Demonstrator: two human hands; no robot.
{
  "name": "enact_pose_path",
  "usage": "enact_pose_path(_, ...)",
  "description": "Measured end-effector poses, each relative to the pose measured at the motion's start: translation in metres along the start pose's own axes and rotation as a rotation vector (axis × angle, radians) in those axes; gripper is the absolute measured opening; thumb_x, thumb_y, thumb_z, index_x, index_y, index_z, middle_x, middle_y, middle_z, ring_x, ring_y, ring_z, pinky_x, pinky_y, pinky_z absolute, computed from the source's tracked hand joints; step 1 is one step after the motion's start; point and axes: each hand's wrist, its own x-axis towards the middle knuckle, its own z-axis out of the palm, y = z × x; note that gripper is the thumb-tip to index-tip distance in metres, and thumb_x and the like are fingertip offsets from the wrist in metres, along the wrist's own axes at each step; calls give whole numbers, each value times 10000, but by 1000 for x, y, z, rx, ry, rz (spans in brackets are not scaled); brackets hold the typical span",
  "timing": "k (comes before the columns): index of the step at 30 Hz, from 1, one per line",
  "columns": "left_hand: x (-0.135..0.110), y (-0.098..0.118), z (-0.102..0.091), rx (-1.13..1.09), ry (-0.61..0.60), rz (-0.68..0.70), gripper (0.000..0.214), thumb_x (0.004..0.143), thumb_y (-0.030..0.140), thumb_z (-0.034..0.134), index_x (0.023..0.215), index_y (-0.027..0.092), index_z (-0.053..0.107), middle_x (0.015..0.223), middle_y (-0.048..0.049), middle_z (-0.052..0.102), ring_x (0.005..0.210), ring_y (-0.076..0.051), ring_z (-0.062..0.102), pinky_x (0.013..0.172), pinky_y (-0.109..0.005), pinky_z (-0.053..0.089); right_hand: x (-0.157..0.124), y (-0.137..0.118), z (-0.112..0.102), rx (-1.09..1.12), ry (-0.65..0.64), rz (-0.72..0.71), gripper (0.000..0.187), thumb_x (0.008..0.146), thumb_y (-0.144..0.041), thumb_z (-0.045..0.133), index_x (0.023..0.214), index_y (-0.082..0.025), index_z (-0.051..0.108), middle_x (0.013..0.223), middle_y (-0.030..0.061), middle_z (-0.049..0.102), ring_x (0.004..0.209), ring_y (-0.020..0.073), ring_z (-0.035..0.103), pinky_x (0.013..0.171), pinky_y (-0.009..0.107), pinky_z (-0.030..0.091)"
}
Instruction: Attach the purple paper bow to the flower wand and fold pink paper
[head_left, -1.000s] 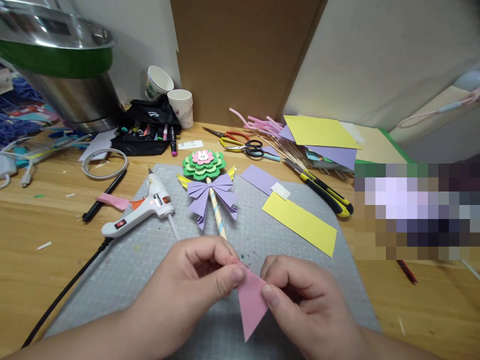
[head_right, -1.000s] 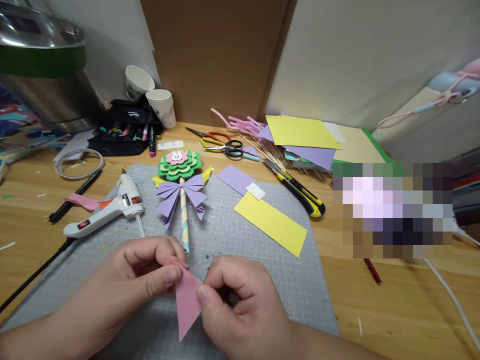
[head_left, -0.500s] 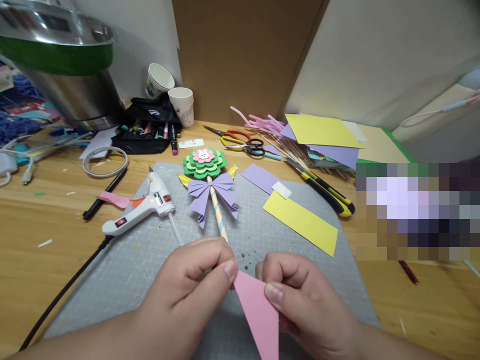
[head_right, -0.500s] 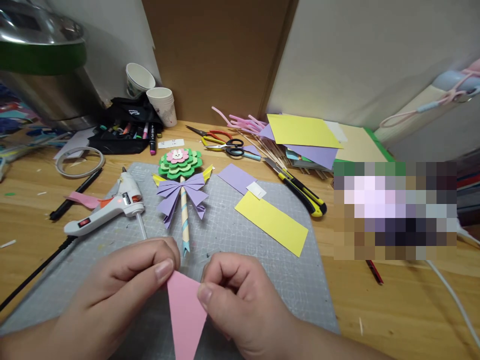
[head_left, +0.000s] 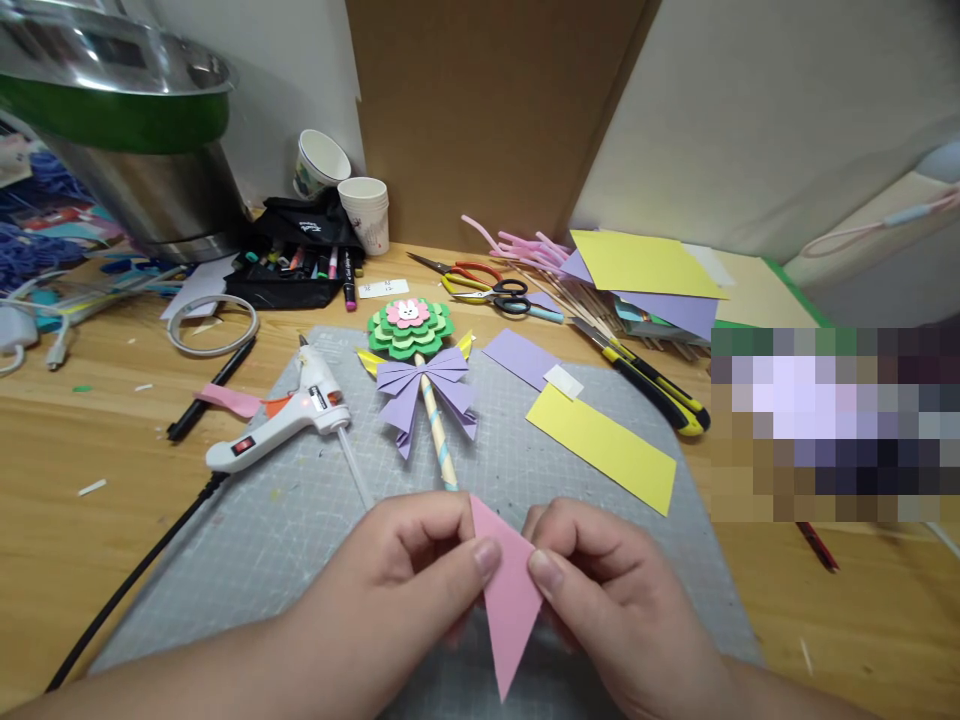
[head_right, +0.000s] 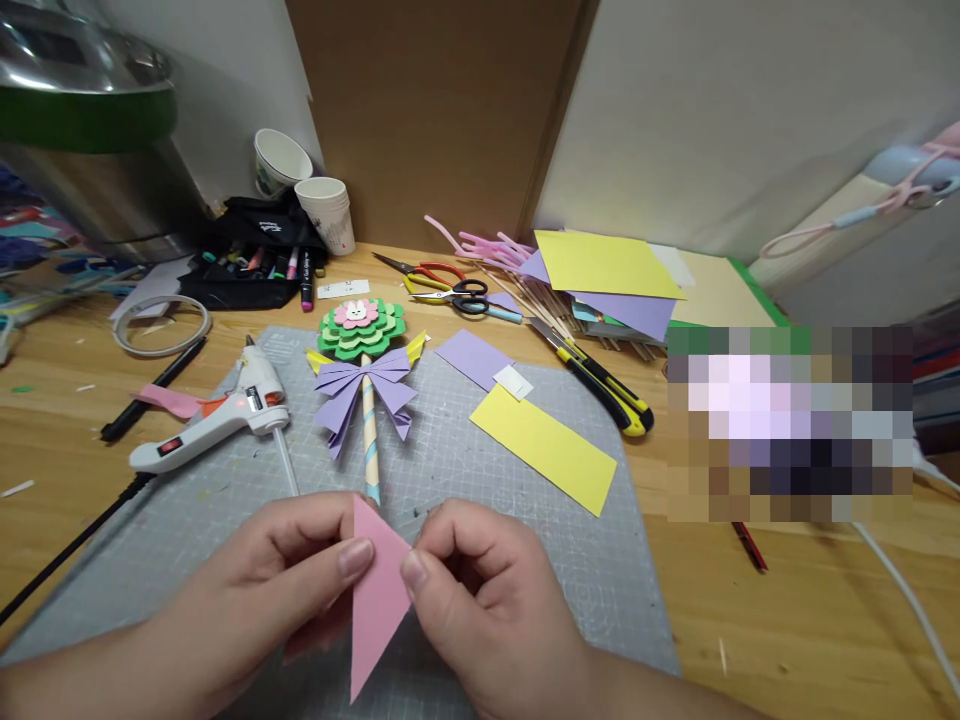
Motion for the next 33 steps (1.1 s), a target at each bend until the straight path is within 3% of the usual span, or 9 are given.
enact_pose_path(4, -3, 4, 2, 125, 77, 47, 328, 844, 333, 513, 564, 179, 437, 569, 53, 407, 546, -93, 343, 507, -203, 307, -1, 3, 0, 3, -23, -4, 316, 877, -353, 585, 628, -193, 473, 548, -58, 420, 499, 89, 342, 471, 226, 270)
enact_pose_path(12, -3, 0, 4, 197, 202, 128, 241, 812, 301, 521, 602, 189, 479, 587, 40, 462, 559, -108, 419, 526, -209, 354, 3, -2, 2, 49, -68, 99, 352, 834, -425, 625, 624, -195, 460, 531, -66, 412, 461, 72, 331, 450, 222, 254)
enact_pose_path(18, -4, -2, 2, 267, 129, 94, 328, 877, 353, 446, 591, 194, 428, 573, 51, 381, 540, -103, 350, 493, -207, 312, 4, 2, 1, 54, -278, 208, 406, 776, -503, 645, 619, -191, 439, 549, -56, 386, 491, 75, 318, 455, 219, 251)
enact_pose_path(23, -6, -1, 3, 340, 111, 139, 357, 901, 334, 393, 571, 201, 359, 550, 57, 337, 513, -100, 317, 479, -214, 294, 2, 3, 1, 105, -330, 228, 408, 764, -490, 660, 613, -190, 427, 556, -54, 398, 498, 71, 316, 458, 211, 255)
enact_pose_path(26, -6, -2, 2, 281, 101, 126, 383, 911, 368, 391, 567, 205, 348, 544, 58, 328, 508, -102, 306, 475, -219, 293, 2, 1, 2, 69, -323, 180, 363, 775, -438, 636, 610, -196, 421, 558, -50, 401, 504, 80, 328, 470, 220, 274)
enact_pose_path(29, -5, -3, 0, 204, 125, 97, 339, 896, 401, 435, 622, 203, 424, 586, 48, 375, 557, -115, 358, 509, -222, 325, 3, -1, 3, -83, -229, 62, 283, 778, -329, 583, 594, -204, 408, 574, -38, 413, 528, 98, 352, 500, 237, 302)
enact_pose_path(33, -3, 0, 0, 287, 130, 149, 215, 847, 308, 482, 659, 205, 480, 654, 30, 450, 627, -133, 436, 584, -237, 373, 4, 1, 4, -269, -184, -39, 235, 764, -249, 531, 585, -215, 383, 559, -42, 393, 524, 109, 349, 503, 246, 303)
